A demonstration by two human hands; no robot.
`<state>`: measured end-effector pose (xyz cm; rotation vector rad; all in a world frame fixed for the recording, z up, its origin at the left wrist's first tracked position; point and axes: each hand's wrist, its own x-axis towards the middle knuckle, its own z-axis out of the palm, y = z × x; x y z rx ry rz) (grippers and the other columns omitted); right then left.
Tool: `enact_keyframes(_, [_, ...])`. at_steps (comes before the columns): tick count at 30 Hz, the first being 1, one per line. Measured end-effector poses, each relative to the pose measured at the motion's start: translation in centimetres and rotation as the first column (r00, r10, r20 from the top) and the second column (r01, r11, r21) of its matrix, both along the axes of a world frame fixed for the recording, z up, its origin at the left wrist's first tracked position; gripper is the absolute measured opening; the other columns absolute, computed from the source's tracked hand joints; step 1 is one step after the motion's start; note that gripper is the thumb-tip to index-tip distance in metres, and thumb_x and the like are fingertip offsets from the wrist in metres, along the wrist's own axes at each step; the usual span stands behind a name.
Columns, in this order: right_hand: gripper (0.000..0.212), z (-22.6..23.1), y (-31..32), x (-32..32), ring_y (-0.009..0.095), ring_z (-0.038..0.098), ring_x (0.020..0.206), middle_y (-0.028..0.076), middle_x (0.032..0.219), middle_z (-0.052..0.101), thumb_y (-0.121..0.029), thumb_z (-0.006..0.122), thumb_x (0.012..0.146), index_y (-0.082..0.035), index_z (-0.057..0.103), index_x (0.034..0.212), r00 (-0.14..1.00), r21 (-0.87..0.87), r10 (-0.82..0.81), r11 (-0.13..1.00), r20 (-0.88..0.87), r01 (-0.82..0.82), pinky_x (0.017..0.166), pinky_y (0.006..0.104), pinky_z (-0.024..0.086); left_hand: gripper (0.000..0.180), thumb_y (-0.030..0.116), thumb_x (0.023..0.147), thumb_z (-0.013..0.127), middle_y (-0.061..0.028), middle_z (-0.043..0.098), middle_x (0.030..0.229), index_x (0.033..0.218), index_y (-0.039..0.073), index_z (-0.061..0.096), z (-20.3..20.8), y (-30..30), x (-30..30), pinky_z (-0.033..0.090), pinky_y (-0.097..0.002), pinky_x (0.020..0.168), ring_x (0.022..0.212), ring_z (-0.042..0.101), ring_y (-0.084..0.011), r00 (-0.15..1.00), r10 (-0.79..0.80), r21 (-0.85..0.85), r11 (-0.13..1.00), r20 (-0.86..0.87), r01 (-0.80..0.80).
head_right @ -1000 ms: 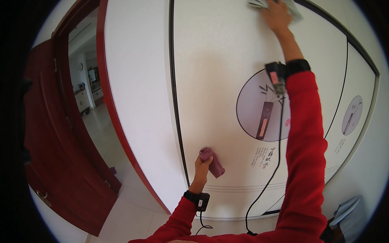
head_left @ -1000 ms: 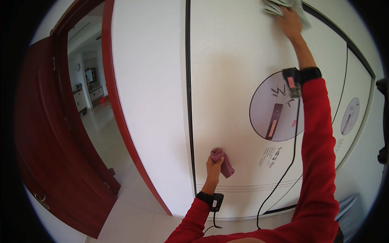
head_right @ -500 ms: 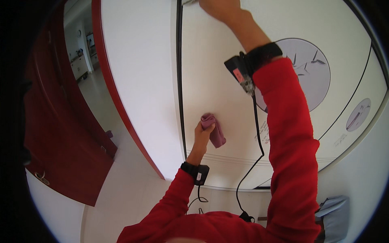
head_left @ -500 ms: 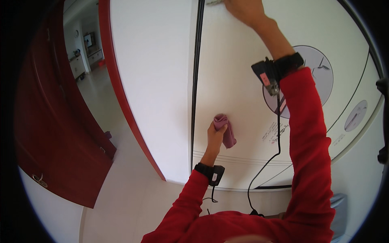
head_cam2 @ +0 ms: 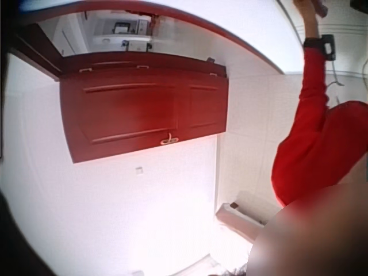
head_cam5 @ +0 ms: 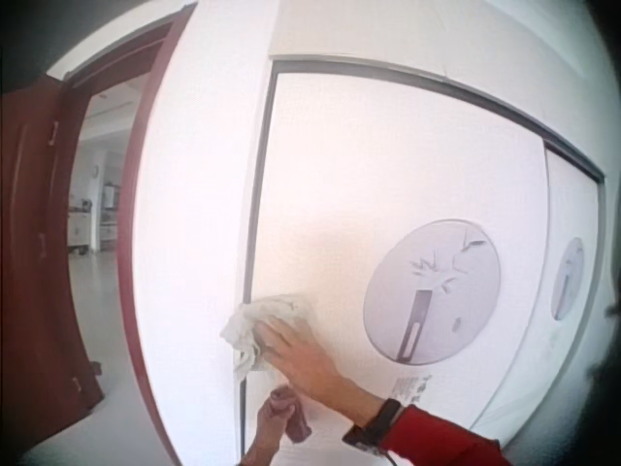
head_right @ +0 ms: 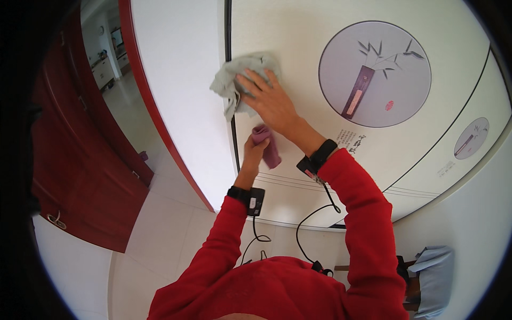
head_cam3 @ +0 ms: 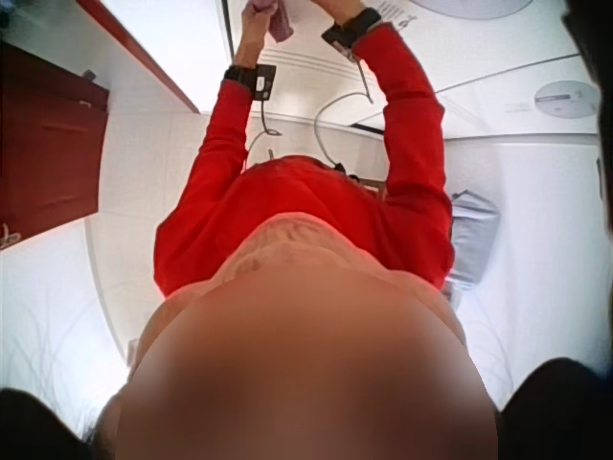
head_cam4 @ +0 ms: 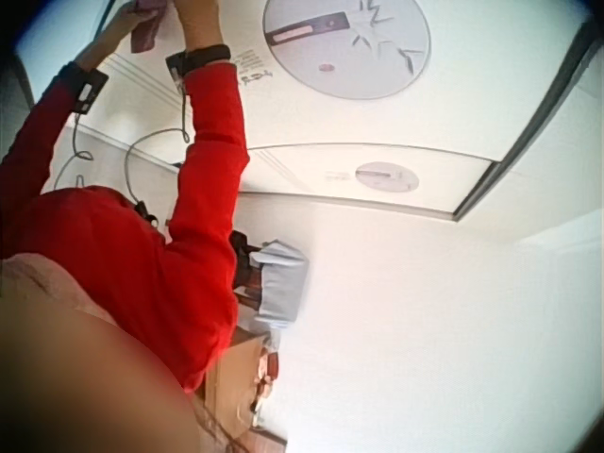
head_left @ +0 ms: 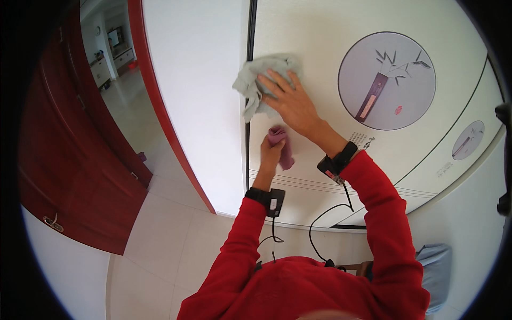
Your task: The person wipes a wooden table with a purple cloth, then moves to a white wardrobe and wipes its surface with a white cloth. The person uses both cloths to clean the table and wardrobe surfaces.
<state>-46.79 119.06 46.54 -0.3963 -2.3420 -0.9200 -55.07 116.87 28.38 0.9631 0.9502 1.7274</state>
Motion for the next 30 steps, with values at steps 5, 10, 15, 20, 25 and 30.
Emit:
enact_keyframes(5, [0.036,1.5,0.3,3.7,0.027,0.031,0.136,0.004,0.144,0.039,-0.004,0.055,0.078,-0.016,0.064,0.111,0.992,-0.017,-0.085,0.996,0.096,0.087,0.112,0.0518,0.021,0.032,0.011,0.085,0.064,-0.0048,0.063,0.103,0.115,0.001,0.057,-4.7,-4.6,-3.3,0.048,-0.0271,0.079,0.091,0.060,-0.0147,0.995,0.075,-0.112,0.991,0.066,-0.067])
enact_keyframes(10, [0.073,14.0,2.9,12.7,0.031,0.034,0.134,0.012,0.144,0.039,0.011,0.055,0.062,-0.021,0.058,0.126,0.878,0.247,-0.110,0.937,-0.466,0.248,0.108,0.0508,0.025,0.029,0.014,0.085,0.064,-0.0060,0.063,0.101,0.112,0.003,0.058,-7.0,-9.3,-7.0,0.050,-0.0310,0.079,0.091,0.061,-0.0173,0.980,0.181,-0.275,0.949,0.087,-0.151])
enact_keyframes(15, [0.060,17.5,2.3,17.0,0.044,0.038,0.126,0.025,0.139,0.040,0.007,0.048,0.068,-0.008,0.056,0.125,0.731,0.250,-0.109,0.897,-0.673,0.364,0.107,0.0492,0.026,0.031,0.015,0.086,0.063,-0.0059,0.060,0.105,0.115,0.004,0.055,-7.2,-12.8,-7.1,0.048,-0.0333,0.083,0.098,0.057,-0.0191,0.902,0.356,-0.342,0.902,0.244,-0.264])
enact_keyframes(20, [0.051,3.3,3.3,11.0,0.032,0.033,0.134,0.010,0.144,0.040,0.004,0.058,0.067,-0.018,0.066,0.112,0.870,0.187,-0.154,0.945,-0.468,0.267,0.106,0.0561,0.024,0.032,0.018,0.088,0.062,-0.0024,0.058,0.107,0.117,0.010,0.052,-7.2,-14.1,-6.4,0.047,-0.0351,0.084,0.101,0.055,-0.0173,0.896,0.279,-0.345,0.926,0.347,-0.154])
enact_keyframes(25, [0.036,-9.3,1.8,7.8,0.026,0.030,0.137,0.005,0.147,0.037,-0.002,0.057,0.076,-0.018,0.067,0.106,0.974,-0.096,-0.116,0.990,-0.192,0.099,0.108,0.0521,0.025,0.033,0.019,0.088,0.063,-0.0008,0.057,0.107,0.118,0.011,0.052,-6.8,-15.0,-5.6,0.045,-0.0324,0.083,0.100,0.054,-0.0150,0.884,0.305,-0.310,0.930,0.354,-0.197])
enact_keyframes(30, [0.039,-17.8,2.1,6.7,0.023,0.027,0.138,0.003,0.150,0.031,-0.008,0.059,0.079,-0.019,0.061,0.116,0.998,-0.193,-0.061,0.979,0.002,0.060,0.111,0.0475,0.023,0.034,0.021,0.088,0.064,0.0011,0.058,0.107,0.118,0.012,0.052,-7.5,-16.7,-5.5,0.044,-0.0355,0.085,0.100,0.054,-0.0144,0.863,0.387,-0.353,0.896,0.326,-0.268])
